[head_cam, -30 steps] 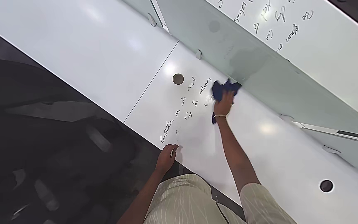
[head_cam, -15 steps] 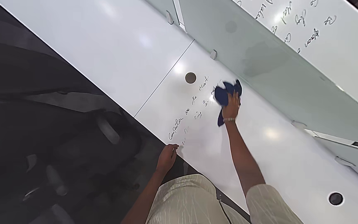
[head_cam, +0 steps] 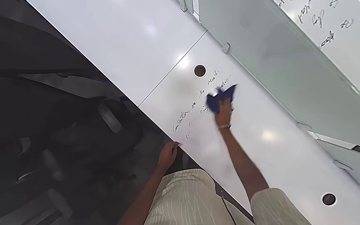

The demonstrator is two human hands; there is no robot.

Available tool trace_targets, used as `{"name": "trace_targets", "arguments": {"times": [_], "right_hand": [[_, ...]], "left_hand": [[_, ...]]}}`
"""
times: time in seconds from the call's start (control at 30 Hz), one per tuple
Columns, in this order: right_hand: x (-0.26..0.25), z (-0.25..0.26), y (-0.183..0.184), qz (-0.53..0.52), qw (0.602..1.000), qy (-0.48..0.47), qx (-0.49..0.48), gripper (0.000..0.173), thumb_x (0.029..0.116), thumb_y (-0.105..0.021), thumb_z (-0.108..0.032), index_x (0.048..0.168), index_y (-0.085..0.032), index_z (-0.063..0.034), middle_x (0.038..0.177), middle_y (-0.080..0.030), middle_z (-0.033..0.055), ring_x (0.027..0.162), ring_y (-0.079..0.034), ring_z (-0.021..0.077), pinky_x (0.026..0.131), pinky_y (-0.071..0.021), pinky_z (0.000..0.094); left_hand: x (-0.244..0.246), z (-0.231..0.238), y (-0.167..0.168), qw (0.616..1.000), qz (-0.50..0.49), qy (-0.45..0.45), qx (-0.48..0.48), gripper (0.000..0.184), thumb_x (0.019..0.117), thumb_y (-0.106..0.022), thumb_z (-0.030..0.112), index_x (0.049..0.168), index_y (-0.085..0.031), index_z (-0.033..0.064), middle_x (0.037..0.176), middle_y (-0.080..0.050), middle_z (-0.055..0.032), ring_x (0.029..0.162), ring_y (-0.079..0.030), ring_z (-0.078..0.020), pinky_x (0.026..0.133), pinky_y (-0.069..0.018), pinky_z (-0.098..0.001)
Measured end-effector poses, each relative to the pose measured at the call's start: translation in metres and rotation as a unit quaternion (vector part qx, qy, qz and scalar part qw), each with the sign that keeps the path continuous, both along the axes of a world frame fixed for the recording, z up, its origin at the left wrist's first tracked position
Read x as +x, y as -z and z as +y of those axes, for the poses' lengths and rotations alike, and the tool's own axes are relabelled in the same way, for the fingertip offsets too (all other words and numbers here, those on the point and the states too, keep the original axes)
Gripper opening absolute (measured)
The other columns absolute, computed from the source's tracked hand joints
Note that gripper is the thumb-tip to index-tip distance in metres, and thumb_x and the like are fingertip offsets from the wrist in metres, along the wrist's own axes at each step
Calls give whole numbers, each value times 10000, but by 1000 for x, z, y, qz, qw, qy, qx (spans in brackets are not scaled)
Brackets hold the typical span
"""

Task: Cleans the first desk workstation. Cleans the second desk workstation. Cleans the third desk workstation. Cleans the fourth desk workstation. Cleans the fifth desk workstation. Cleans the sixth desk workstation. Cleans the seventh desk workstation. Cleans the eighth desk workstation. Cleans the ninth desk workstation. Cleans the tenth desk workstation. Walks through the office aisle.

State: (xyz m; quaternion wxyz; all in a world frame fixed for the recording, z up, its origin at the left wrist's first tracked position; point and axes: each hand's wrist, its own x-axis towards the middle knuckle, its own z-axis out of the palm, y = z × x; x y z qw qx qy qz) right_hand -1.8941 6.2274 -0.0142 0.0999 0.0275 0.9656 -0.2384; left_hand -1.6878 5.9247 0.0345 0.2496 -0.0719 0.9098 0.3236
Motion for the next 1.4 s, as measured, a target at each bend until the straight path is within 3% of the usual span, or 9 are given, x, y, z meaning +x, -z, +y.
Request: {"name": "trace_targets", "arguments": {"times": [0.13, 0.4, 0.53, 0.7, 0.9, 0.97, 1.13, 1.23, 1.4], "right_hand": [[119, -55, 0, 1, 979, -184, -82, 506, 797, -618, 90, 1231, -727, -147, 1562, -499, 108, 1500, -363, 395, 1189, -263, 690], [-81, -58, 13, 56, 996, 75, 15, 600, 863, -652, -73, 1452, -558, -142, 1662, -317, 147, 1563, -214, 369, 1238, -183, 626], [54, -109, 2, 9, 999, 32, -18, 582, 863, -658, -83, 1440, -587, -123, 1633, -355, 196, 1542, -253, 410, 1237, -229, 630], [232, -135, 5, 29, 995, -75, -57, 568, 638, -708, 126, 1156, -748, -103, 1544, -511, 147, 1475, -383, 446, 1176, -301, 678], [65, -157, 10, 37, 999, 18, 13, 468, 895, -617, -28, 1359, -646, -83, 1620, -398, 159, 1541, -272, 389, 1239, -224, 626], [10, -179, 11, 43, 995, 84, 20, 585, 875, -681, -53, 1443, -574, -142, 1663, -319, 140, 1559, -225, 373, 1241, -204, 623], [98, -228, 3, 12, 1000, 10, -23, 556, 878, -607, 10, 1410, -624, -151, 1619, -390, 182, 1534, -277, 411, 1240, -237, 623], [169, -232, 2, 40, 995, -70, -62, 575, 745, -621, 158, 1248, -718, -103, 1548, -504, 153, 1484, -377, 427, 1202, -290, 643], [71, -196, 9, 29, 999, -25, -14, 472, 910, -521, 67, 1337, -664, -72, 1595, -440, 152, 1530, -302, 381, 1239, -233, 621]], "left_hand": [[5, -9, -4, 1000, 10, 5, -1, 294, 1033, -469, 146, 1206, -694, 71, 1177, -705, -109, 1145, -656, -249, 1029, -512, -417], [6, -36, -4, 1000, 11, -6, 5, 298, 1041, -479, 151, 1257, -668, 68, 1198, -700, -99, 1160, -650, -232, 1046, -505, -413], [9, -54, -4, 1000, 5, -1, 29, 304, 1035, -479, 145, 1258, -666, 57, 1191, -703, -115, 1149, -655, -247, 1039, -508, -431], [14, -93, -1, 999, -12, 17, 40, 296, 1026, -490, 140, 1246, -677, 76, 1174, -701, -108, 1141, -652, -252, 1029, -508, -431], [16, -147, -3, 999, -10, 14, 29, 296, 1039, -493, 174, 1245, -680, 73, 1213, -691, -121, 1187, -634, -266, 1061, -490, -434], [16, -162, -1, 1000, -5, 22, 19, 304, 1031, -487, 154, 1256, -677, 77, 1228, -689, -113, 1202, -629, -257, 1068, -487, -427], [22, -190, 6, 999, 15, 39, 28, 305, 1028, -486, 139, 1253, -674, 54, 1187, -700, -126, 1154, -651, -269, 1039, -507, -435], [29, -198, 3, 999, 5, 40, 36, 313, 1022, -483, 141, 1260, -670, 56, 1203, -697, -125, 1161, -650, -269, 1045, -502, -431], [25, -212, 6, 998, 28, 37, 41, 302, 1027, -482, 146, 1246, -676, 70, 1190, -705, -108, 1156, -653, -249, 1046, -503, -424]]}}
